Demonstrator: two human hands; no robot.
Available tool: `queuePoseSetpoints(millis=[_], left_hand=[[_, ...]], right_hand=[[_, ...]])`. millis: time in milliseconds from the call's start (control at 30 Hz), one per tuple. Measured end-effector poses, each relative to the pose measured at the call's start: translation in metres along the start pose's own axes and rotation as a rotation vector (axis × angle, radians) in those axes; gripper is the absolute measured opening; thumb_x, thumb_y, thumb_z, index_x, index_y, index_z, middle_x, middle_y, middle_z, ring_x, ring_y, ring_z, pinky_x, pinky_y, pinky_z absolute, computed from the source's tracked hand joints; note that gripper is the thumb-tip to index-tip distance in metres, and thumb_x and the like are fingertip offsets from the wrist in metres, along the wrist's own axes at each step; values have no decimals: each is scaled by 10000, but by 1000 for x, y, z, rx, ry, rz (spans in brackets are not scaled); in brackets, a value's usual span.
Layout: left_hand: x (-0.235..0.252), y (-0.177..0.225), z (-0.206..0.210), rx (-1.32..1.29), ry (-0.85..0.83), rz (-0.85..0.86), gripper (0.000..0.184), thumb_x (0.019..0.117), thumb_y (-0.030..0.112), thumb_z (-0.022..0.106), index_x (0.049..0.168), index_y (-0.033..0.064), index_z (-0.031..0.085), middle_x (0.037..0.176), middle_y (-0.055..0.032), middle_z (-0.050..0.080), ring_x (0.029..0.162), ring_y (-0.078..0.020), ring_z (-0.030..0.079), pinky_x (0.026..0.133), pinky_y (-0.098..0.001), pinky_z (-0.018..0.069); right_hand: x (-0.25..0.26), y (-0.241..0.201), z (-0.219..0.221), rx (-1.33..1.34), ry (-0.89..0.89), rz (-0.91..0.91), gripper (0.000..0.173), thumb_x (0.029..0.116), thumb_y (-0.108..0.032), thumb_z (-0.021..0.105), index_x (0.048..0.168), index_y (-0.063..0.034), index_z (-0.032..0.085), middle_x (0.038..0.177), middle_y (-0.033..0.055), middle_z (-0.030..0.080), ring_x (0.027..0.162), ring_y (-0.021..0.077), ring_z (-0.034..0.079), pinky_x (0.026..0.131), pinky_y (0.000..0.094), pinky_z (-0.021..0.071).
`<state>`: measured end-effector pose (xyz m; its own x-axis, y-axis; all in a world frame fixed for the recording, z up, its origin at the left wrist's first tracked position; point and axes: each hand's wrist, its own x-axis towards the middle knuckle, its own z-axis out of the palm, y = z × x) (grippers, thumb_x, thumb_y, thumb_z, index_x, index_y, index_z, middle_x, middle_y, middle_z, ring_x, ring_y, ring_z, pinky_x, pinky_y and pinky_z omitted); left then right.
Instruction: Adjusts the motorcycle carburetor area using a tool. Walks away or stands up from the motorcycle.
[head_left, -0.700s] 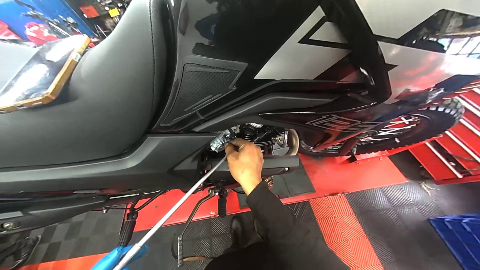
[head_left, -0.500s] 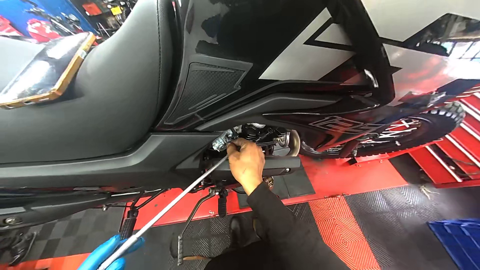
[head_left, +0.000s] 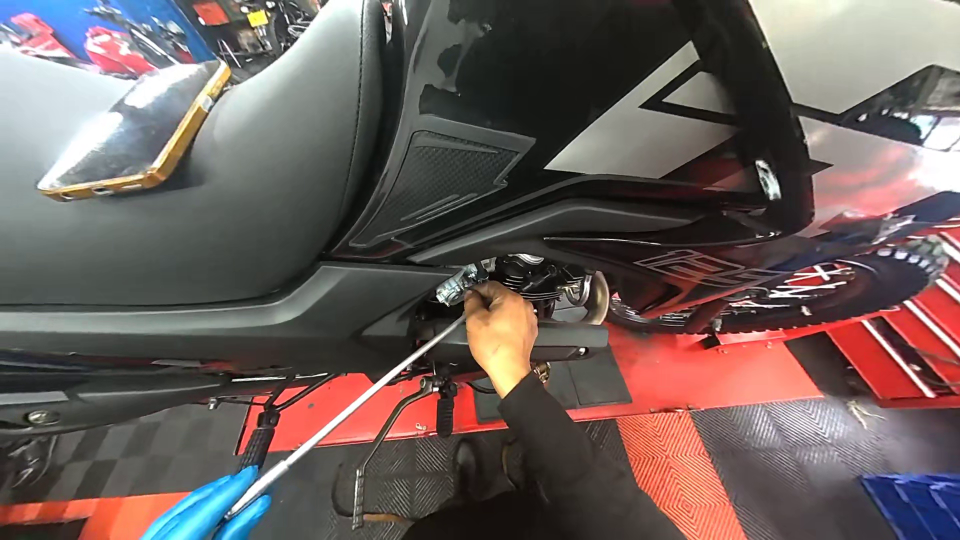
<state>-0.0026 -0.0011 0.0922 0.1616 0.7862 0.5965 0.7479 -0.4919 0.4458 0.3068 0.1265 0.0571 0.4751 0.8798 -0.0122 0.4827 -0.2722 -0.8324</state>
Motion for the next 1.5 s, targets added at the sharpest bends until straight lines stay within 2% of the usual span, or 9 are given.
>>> queuePoseSetpoints(millis=[100, 200, 367, 567, 800, 967, 1500], left_hand=[[0, -5, 4, 62, 19, 10, 193, 1019, 165, 639, 1045, -11, 714, 942, -120, 733, 949, -142, 707, 910, -279, 564], [-1, -8, 7, 109, 6, 7, 264, 1049, 211, 582, 1000, -18, 704, 878, -131, 723, 869, -156, 698, 850, -283, 559], [0, -5, 13, 116, -4, -27, 308, 1071, 207, 528, 963, -28, 694, 835, -131, 712, 823, -164, 692, 807, -289, 562], [-2, -6, 16, 98, 24, -46, 301, 1072, 186, 518, 959, -34, 690, 821, -120, 705, 798, -141, 686, 778, -269, 563], [-2, 0, 17, 130, 27, -58, 275, 1067, 139, 531, 941, -34, 703, 817, -132, 707, 781, -189, 701, 756, -323, 585], [-1, -1, 20, 91, 21, -72, 341, 1079, 170, 494, 893, -36, 691, 772, -118, 683, 741, -152, 665, 719, -281, 550], [-5, -4, 23, 118, 61, -93, 346, 1084, 188, 499, 877, -16, 686, 733, -98, 688, 683, -167, 678, 658, -327, 566]], right_hand=[[-1, 1, 0, 17, 1, 2, 203, 1006, -351, 588, 948, -225, 737, 733, 30, 670, 646, 248, 637, 531, 518, 463], [-1, 2, 3, 18, 11, -3, 198, 1008, -344, 586, 973, -223, 738, 747, 28, 678, 663, 242, 645, 546, 520, 471], [1, 1, 4, 19, 9, 9, 200, 1010, -339, 580, 997, -231, 747, 767, 18, 691, 688, 229, 659, 566, 524, 487], [2, 1, 5, 13, 20, 7, 191, 1007, -342, 591, 1001, -240, 753, 771, 4, 699, 696, 214, 666, 581, 520, 497], [4, 1, 5, 1, 14, 5, 185, 1004, -331, 602, 1022, -229, 755, 797, 2, 716, 719, 214, 683, 605, 524, 526], [6, 2, 6, 1, 22, 16, 179, 998, -333, 613, 1017, -235, 762, 798, -13, 721, 734, 201, 689, 630, 524, 533], [9, 3, 8, 3, 14, 41, 162, 986, -342, 636, 1035, -262, 768, 815, -43, 729, 765, 175, 694, 676, 516, 542]])
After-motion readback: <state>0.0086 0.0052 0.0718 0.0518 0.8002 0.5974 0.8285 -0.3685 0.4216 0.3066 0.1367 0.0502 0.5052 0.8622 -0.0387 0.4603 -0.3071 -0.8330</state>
